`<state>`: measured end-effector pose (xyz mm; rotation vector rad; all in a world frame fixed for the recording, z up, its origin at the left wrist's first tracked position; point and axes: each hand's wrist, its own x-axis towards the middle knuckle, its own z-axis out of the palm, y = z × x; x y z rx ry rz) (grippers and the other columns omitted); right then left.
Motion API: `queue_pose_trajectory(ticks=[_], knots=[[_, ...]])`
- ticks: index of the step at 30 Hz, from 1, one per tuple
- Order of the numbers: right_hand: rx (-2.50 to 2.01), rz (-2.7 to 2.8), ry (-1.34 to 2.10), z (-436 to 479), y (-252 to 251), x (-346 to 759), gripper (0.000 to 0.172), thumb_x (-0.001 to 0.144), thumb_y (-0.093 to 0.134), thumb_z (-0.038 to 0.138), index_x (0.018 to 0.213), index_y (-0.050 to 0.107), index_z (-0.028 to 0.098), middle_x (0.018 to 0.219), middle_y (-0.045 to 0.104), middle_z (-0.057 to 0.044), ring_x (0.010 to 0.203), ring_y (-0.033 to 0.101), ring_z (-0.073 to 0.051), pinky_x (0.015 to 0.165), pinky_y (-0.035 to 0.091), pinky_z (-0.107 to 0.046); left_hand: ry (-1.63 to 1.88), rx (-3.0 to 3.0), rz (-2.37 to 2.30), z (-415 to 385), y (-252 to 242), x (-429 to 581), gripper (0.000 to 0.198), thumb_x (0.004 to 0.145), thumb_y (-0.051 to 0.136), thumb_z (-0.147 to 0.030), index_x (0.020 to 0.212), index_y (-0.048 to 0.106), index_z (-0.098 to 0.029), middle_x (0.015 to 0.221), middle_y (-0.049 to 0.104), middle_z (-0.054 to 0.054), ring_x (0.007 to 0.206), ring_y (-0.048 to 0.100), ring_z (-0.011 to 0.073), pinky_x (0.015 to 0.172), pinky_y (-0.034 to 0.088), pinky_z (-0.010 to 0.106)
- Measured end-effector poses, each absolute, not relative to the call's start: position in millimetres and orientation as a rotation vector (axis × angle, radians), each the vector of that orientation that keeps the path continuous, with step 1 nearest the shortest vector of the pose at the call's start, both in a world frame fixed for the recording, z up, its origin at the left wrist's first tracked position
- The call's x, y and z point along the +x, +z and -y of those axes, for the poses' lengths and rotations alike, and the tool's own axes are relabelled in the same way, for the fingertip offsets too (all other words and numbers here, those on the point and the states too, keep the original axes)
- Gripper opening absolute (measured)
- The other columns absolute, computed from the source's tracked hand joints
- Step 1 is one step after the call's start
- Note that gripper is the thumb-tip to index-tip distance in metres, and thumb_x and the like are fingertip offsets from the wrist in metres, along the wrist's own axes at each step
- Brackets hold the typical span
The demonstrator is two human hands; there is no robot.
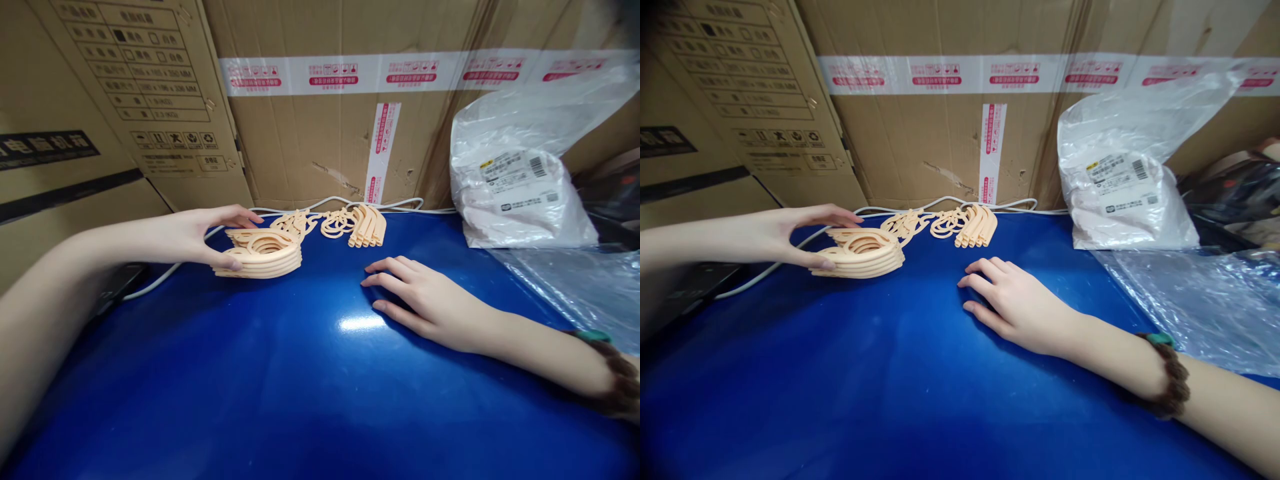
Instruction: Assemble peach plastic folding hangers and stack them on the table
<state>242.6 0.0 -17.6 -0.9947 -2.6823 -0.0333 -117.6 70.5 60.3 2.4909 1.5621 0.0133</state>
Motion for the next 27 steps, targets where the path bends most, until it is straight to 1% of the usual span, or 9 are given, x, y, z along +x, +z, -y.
queue_pose_trajectory(ticks=[3, 7, 11, 15, 21, 27], knots=[[-1.005, 2.696, -0.039, 0.2, -17.2, 242.4, 0.031, 0.097, 0.039, 0.035, 0.118, 0.056, 0.018, 0.124, 0.054, -0.013, 0.109, 0.053, -0.025, 0.094, 0.045, -0.044, 0.007, 2.477, -1.582, -70.4, 60.1, -116.9, 0.066, 0.074, 0.062, -0.055, 0.133, 0.040, -0.036, 0.139, 0.049, -0.005, 0.120, 0.050, 0.0212, 0.098, 0.039, 0.027], [-1.019, 2.700, -0.036, 0.6, -17.2, 242.4, 0.031, 0.097, 0.039, 0.035, 0.118, 0.056, 0.018, 0.124, 0.054, -0.013, 0.110, 0.052, -0.025, 0.094, 0.045, -0.043, 0.005, 2.472, -1.587, -69.5, 60.3, -116.1, 0.069, 0.074, 0.061, -0.057, 0.135, 0.040, -0.032, 0.140, 0.048, -0.001, 0.121, 0.050, 0.0236, 0.099, 0.039, 0.028], [-1.015, 2.695, -0.041, 0.4, -17.7, 242.6, 0.031, 0.098, 0.039, 0.035, 0.118, 0.056, 0.018, 0.124, 0.054, -0.013, 0.109, 0.053, -0.025, 0.093, 0.046, -0.044, 0.013, 2.468, -1.578, -69.1, 59.7, -115.3, 0.069, 0.075, 0.061, -0.058, 0.135, 0.040, -0.031, 0.141, 0.047, 0.001, 0.122, 0.049, 0.0241, 0.100, 0.039, 0.031], [-1.002, 2.687, -0.040, 0.2, -17.8, 242.7, 0.030, 0.097, 0.040, 0.034, 0.117, 0.056, 0.019, 0.124, 0.054, -0.013, 0.108, 0.053, -0.025, 0.092, 0.046, -0.045, 0.023, 2.462, -1.582, -69.0, 59.1, -112.9, 0.072, 0.072, 0.060, -0.060, 0.135, 0.040, -0.029, 0.142, 0.046, 0.002, 0.124, 0.047, 0.0244, 0.102, 0.037, 0.030], [-1.000, 2.691, -0.044, -0.1, -18.1, 242.9, 0.030, 0.097, 0.040, 0.035, 0.117, 0.057, 0.019, 0.123, 0.054, -0.013, 0.109, 0.053, -0.025, 0.093, 0.046, -0.045, 0.029, 2.444, -1.588, -68.5, 59.0, -112.3, 0.070, 0.073, 0.061, -0.059, 0.134, 0.040, -0.031, 0.142, 0.046, 0.000, 0.124, 0.048, 0.0242, 0.101, 0.038, 0.030], [-0.989, 2.669, -0.030, 0.0, -17.7, 242.7, 0.029, 0.096, 0.042, 0.034, 0.117, 0.057, 0.020, 0.122, 0.056, -0.013, 0.108, 0.054, -0.025, 0.092, 0.047, -0.045, 0.002, 2.452, -1.583, -69.6, 58.7, -115.3, 0.070, 0.074, 0.060, -0.056, 0.134, 0.040, -0.029, 0.142, 0.046, 0.003, 0.123, 0.049, 0.0248, 0.099, 0.039, 0.029]])
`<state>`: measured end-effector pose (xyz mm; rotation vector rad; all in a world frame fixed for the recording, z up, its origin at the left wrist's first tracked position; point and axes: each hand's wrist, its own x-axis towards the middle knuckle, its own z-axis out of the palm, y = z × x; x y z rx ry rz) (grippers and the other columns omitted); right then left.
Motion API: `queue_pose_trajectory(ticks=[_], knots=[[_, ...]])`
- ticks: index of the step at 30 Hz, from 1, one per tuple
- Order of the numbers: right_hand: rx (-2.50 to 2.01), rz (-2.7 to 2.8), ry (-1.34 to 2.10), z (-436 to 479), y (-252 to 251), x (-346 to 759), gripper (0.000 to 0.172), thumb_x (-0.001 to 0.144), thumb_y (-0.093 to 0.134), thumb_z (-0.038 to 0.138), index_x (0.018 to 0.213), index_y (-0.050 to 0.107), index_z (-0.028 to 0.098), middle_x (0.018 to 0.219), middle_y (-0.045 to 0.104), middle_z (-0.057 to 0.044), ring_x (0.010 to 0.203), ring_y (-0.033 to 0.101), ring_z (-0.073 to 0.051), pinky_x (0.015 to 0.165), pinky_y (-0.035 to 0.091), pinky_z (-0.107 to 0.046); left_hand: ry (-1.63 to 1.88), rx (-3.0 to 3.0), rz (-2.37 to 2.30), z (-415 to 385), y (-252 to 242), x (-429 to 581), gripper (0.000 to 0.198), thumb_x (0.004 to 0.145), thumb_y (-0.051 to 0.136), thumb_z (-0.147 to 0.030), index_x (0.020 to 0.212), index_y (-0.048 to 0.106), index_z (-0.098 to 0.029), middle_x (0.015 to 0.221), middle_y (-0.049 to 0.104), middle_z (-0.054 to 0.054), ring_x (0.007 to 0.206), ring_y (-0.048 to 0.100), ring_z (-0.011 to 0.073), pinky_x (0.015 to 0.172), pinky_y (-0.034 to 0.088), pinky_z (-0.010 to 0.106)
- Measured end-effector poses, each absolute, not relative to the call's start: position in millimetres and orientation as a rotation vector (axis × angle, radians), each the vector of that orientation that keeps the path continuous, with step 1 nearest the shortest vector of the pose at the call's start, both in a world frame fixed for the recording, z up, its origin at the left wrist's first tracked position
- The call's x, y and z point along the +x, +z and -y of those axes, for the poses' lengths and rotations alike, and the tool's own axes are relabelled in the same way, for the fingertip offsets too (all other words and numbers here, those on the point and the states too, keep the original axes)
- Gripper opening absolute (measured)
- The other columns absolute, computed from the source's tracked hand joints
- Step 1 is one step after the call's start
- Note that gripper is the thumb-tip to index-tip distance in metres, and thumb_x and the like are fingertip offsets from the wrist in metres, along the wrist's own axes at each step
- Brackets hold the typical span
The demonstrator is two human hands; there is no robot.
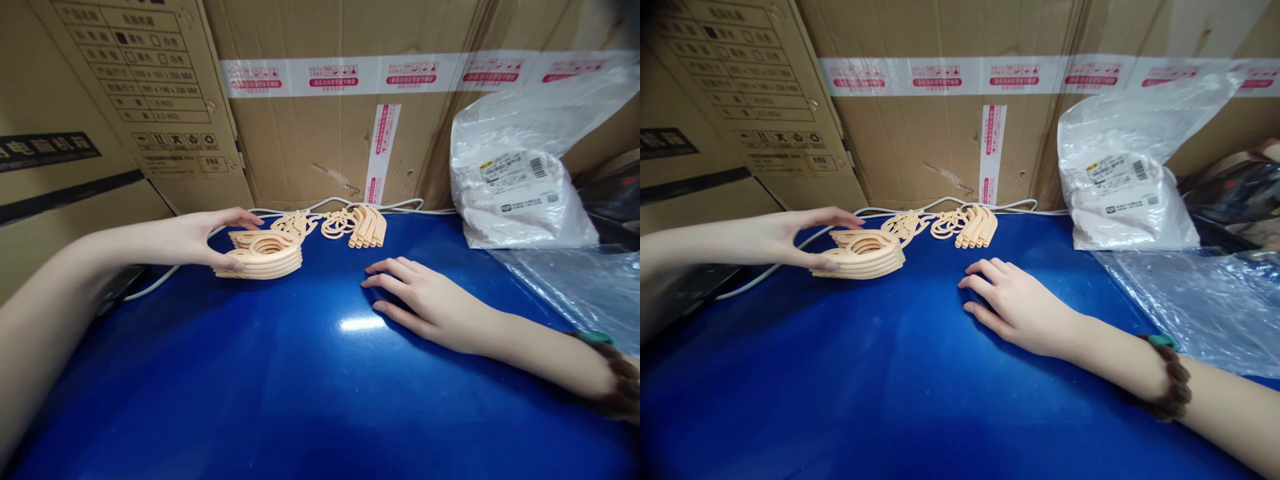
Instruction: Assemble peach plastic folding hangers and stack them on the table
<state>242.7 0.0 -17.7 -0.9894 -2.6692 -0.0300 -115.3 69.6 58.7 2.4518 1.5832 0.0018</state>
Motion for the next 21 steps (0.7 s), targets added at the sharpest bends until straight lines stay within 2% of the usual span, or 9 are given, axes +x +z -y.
queue_pose_trajectory(ticks=[6, 12, 21], knots=[[-1.003, 2.683, -0.047, 0.2, -17.4, 242.3, 0.030, 0.097, 0.041, 0.034, 0.116, 0.057, 0.018, 0.123, 0.055, -0.013, 0.109, 0.054, -0.025, 0.092, 0.046, -0.044, -0.021, 2.456, -1.595, -70.7, 57.9, -116.1, 0.067, 0.075, 0.060, -0.054, 0.134, 0.040, -0.030, 0.139, 0.049, 0.000, 0.119, 0.051, 0.0238, 0.098, 0.040, 0.028], [-0.986, 2.667, -0.043, 0.0, -17.8, 242.5, 0.029, 0.096, 0.042, 0.034, 0.117, 0.058, 0.019, 0.122, 0.056, -0.013, 0.108, 0.055, -0.025, 0.092, 0.047, -0.044, -0.044, 2.452, -1.602, -71.4, 58.1, -116.3, 0.068, 0.075, 0.059, -0.053, 0.135, 0.040, -0.029, 0.138, 0.049, 0.003, 0.118, 0.052, 0.0242, 0.097, 0.041, 0.029], [-1.003, 2.696, -0.055, 0.2, -17.7, 242.5, 0.031, 0.098, 0.039, 0.035, 0.118, 0.056, 0.018, 0.123, 0.054, -0.013, 0.109, 0.053, -0.025, 0.093, 0.046, -0.044, -0.042, 2.446, -1.618, -69.8, 58.6, -114.7, 0.064, 0.074, 0.060, -0.051, 0.133, 0.041, -0.033, 0.137, 0.051, -0.002, 0.117, 0.052, 0.0221, 0.093, 0.042, 0.025]])
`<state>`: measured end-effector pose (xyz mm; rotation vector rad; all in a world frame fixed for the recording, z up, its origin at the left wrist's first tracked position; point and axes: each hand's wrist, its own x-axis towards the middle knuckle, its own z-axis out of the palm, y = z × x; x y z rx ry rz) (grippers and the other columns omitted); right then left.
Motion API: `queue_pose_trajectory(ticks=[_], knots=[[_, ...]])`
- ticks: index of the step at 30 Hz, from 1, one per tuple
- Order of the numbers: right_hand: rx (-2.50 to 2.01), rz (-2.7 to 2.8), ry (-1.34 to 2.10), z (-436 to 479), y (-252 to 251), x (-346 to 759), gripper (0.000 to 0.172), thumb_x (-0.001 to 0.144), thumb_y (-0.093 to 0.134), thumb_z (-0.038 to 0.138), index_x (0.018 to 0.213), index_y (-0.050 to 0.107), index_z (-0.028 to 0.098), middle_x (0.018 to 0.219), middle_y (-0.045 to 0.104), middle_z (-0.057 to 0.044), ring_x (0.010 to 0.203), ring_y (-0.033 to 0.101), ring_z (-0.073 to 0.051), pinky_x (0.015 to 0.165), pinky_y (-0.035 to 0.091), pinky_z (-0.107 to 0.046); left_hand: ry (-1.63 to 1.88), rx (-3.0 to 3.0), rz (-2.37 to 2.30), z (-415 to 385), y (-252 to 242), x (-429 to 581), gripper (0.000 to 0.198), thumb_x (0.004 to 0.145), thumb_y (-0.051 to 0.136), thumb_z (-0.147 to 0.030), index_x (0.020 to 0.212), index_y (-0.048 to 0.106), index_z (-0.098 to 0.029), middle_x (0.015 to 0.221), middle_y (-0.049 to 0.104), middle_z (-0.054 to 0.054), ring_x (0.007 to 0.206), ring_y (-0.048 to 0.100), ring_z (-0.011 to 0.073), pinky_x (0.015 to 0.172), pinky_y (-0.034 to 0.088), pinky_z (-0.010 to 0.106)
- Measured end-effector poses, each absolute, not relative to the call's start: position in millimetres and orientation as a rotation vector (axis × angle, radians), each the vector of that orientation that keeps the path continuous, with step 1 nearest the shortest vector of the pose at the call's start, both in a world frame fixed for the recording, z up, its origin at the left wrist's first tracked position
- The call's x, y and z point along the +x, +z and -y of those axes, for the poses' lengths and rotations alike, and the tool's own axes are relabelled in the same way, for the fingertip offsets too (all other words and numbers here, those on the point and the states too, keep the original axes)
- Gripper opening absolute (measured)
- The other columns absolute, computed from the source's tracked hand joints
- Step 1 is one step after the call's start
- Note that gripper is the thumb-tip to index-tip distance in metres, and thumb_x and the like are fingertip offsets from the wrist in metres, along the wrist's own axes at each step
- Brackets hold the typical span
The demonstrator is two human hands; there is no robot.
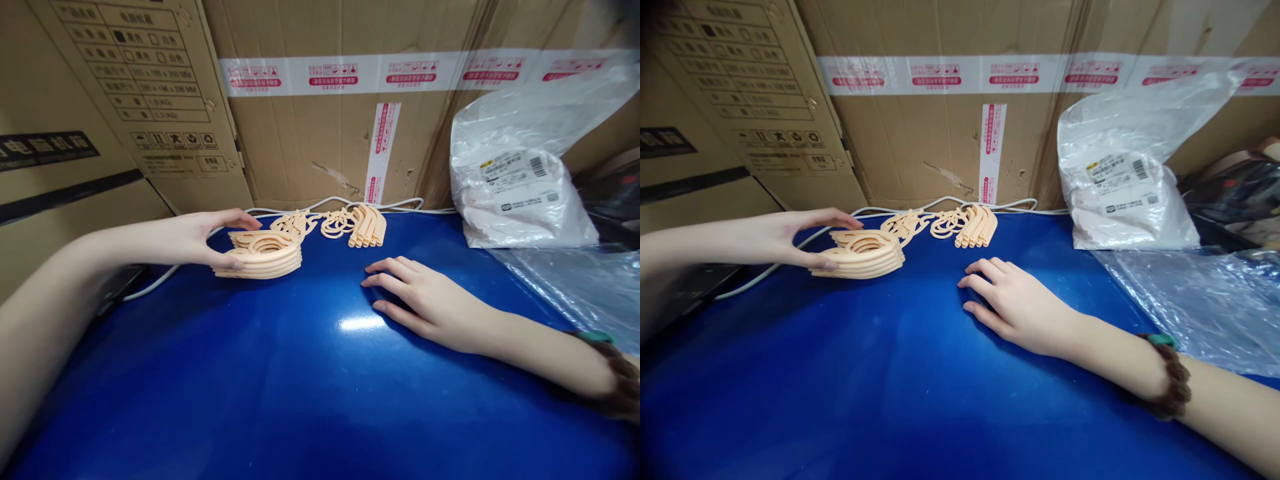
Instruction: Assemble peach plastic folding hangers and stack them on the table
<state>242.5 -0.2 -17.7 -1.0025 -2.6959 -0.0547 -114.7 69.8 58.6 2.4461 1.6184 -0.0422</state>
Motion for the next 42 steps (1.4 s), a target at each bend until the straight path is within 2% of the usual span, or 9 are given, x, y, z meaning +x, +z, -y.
queue_pose_trajectory(ticks=[12, 19, 25, 31, 36, 39, 41, 42], knots=[[-1.014, 2.698, -0.045, 0.6, -17.7, 242.7, 0.031, 0.098, 0.039, 0.035, 0.118, 0.056, 0.018, 0.124, 0.053, -0.013, 0.110, 0.052, -0.024, 0.095, 0.044, -0.043, -0.024, 2.438, -1.597, -69.8, 58.7, -115.0, 0.066, 0.074, 0.062, -0.054, 0.133, 0.041, -0.030, 0.138, 0.050, -0.002, 0.119, 0.051, 0.0226, 0.096, 0.039, 0.026], [-1.017, 2.695, -0.052, 0.1, -18.2, 242.6, 0.031, 0.098, 0.039, 0.035, 0.117, 0.056, 0.018, 0.124, 0.054, -0.012, 0.109, 0.052, -0.023, 0.094, 0.044, -0.041, 0.011, 2.426, -1.589, -61.2, 61.3, -108.2, 0.061, 0.081, 0.060, -0.043, 0.135, 0.040, -0.024, 0.138, 0.049, 0.001, 0.116, 0.050, 0.0214, 0.099, 0.036, 0.030], [-1.018, 2.698, -0.054, -0.1, -19.2, 243.1, 0.031, 0.098, 0.039, 0.036, 0.118, 0.056, 0.019, 0.124, 0.053, -0.012, 0.109, 0.051, -0.023, 0.095, 0.044, -0.042, 0.023, 2.448, -1.587, -61.3, 60.6, -108.8, 0.057, 0.082, 0.061, -0.042, 0.133, 0.041, -0.026, 0.135, 0.051, -0.001, 0.114, 0.052, 0.0212, 0.099, 0.039, 0.036], [-1.002, 2.693, -0.070, 0.2, -19.0, 243.2, 0.031, 0.098, 0.040, 0.035, 0.117, 0.056, 0.018, 0.123, 0.054, -0.012, 0.108, 0.052, -0.023, 0.094, 0.044, -0.041, 0.051, 2.562, -1.532, -68.8, 53.3, -118.9, 0.063, 0.082, 0.064, -0.047, 0.136, 0.038, -0.029, 0.137, 0.050, -0.003, 0.117, 0.052, 0.0196, 0.101, 0.040, 0.041], [-1.012, 2.695, -0.065, 0.2, -18.5, 243.5, 0.031, 0.098, 0.040, 0.035, 0.117, 0.056, 0.018, 0.123, 0.054, -0.012, 0.109, 0.052, -0.022, 0.094, 0.044, -0.040, 0.103, 2.684, -1.449, -70.6, 52.5, -121.6, 0.068, 0.082, 0.062, -0.053, 0.138, 0.038, -0.022, 0.137, 0.052, 0.003, 0.114, 0.055, 0.0219, 0.096, 0.046, 0.044], [-1.016, 2.693, -0.063, 0.0, -18.7, 243.1, 0.031, 0.098, 0.039, 0.035, 0.117, 0.056, 0.018, 0.124, 0.054, -0.011, 0.109, 0.052, -0.022, 0.094, 0.044, -0.040, 0.336, 2.727, -1.438, -64.2, 56.9, -105.3, 0.065, 0.083, 0.061, -0.054, 0.136, 0.041, -0.022, 0.136, 0.053, 0.004, 0.118, 0.054, 0.0236, 0.098, 0.044, 0.048], [-1.015, 2.695, -0.063, -0.1, -19.1, 242.9, 0.031, 0.098, 0.039, 0.035, 0.118, 0.056, 0.018, 0.124, 0.054, -0.011, 0.108, 0.052, -0.022, 0.094, 0.044, -0.040, 0.740, 2.870, -1.366, -54.2, 57.6, -84.5, 0.062, 0.085, 0.059, -0.053, 0.133, 0.045, -0.016, 0.139, 0.049, 0.007, 0.129, 0.044, 0.0250, 0.109, 0.032, 0.050], [-1.017, 2.694, -0.063, 0.0, -19.5, 242.7, 0.032, 0.098, 0.039, 0.036, 0.118, 0.056, 0.018, 0.124, 0.054, -0.011, 0.109, 0.052, -0.023, 0.094, 0.044, -0.040, 0.884, 2.920, -1.323, -47.5, 56.1, -72.2, 0.057, 0.087, 0.058, -0.049, 0.130, 0.047, -0.014, 0.139, 0.048, 0.009, 0.133, 0.038, 0.0244, 0.113, 0.027, 0.047]])
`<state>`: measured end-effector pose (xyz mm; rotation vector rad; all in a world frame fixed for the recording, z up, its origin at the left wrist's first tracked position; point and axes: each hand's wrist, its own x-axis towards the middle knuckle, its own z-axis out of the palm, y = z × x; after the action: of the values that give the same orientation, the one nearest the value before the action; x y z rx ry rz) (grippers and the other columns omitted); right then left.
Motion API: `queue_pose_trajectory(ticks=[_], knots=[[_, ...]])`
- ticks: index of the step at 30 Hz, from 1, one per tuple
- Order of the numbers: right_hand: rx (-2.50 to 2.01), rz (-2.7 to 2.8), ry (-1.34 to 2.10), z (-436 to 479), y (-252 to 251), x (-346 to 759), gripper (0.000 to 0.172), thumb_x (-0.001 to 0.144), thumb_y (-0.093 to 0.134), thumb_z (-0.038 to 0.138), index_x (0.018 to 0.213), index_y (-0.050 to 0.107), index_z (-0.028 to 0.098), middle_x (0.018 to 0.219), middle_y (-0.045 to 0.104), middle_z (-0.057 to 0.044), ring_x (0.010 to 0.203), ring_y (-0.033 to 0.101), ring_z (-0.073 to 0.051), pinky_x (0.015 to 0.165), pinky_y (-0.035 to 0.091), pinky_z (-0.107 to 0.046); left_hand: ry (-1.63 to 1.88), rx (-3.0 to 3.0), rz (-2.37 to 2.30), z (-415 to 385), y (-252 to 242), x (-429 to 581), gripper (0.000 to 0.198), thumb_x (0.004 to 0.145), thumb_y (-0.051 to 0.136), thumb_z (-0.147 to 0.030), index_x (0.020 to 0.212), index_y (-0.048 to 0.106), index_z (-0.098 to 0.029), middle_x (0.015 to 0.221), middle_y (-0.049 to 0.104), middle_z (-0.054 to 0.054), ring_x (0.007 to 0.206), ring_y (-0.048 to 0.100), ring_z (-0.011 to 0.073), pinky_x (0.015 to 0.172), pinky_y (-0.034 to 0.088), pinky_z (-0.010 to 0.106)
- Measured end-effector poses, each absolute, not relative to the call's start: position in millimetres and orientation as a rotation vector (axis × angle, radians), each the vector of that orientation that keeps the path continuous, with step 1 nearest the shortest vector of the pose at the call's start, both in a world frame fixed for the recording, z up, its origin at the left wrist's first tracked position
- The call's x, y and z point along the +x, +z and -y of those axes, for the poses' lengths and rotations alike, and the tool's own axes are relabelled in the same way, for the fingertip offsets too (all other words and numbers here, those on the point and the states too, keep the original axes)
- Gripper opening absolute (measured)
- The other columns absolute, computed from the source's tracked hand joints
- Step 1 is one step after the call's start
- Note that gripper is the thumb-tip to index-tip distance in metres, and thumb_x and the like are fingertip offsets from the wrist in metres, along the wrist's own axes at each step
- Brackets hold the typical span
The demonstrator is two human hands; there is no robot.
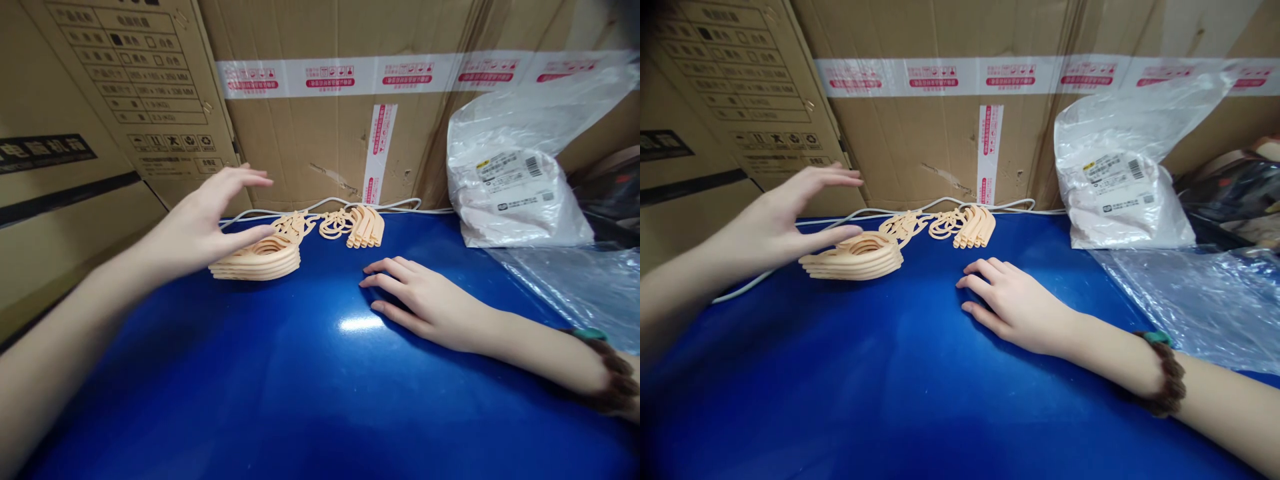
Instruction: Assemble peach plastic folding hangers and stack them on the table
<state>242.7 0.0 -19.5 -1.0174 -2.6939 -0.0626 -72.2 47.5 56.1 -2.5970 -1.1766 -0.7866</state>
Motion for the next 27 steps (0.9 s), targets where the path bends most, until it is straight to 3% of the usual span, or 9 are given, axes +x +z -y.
queue_pose_trajectory(ticks=[3, 11, 27], knots=[[-1.078, 2.661, -0.104, 0.5, -21.1, 242.7, 0.034, 0.097, 0.039, 0.039, 0.117, 0.057, 0.018, 0.123, 0.054, -0.012, 0.110, 0.052, -0.024, 0.095, 0.043, -0.042, -0.766, -2.665, 1.073, -23.6, 41.7, -35.5, 0.041, 0.094, 0.049, -0.036, 0.130, 0.047, -0.015, 0.140, 0.047, 0.008, 0.138, 0.032, 0.0197, 0.116, 0.026, 0.039], [-1.203, 2.647, -0.194, 0.9, -20.5, 243.8, 0.045, 0.095, 0.038, 0.048, 0.123, 0.055, 0.016, 0.120, 0.055, -0.014, 0.106, 0.054, -0.027, 0.095, 0.042, -0.046, -0.232, -2.979, 0.922, -0.1, -10.1, -1.8, 0.051, 0.098, 0.037, -0.041, 0.141, 0.038, -0.013, 0.150, 0.037, 0.013, 0.138, 0.034, 0.0248, 0.113, 0.032, 0.042], [-1.227, 2.619, -0.141, 1.8, -13.1, 239.3, 0.040, 0.094, 0.044, 0.046, 0.119, 0.058, 0.018, 0.117, 0.058, -0.013, 0.102, 0.057, -0.027, 0.091, 0.044, -0.047, -0.226, -3.050, 1.010, -4.4, -9.2, -5.3, 0.055, 0.097, 0.036, -0.046, 0.142, 0.038, -0.015, 0.149, 0.038, 0.012, 0.136, 0.037, 0.0259, 0.111, 0.034, 0.043]])
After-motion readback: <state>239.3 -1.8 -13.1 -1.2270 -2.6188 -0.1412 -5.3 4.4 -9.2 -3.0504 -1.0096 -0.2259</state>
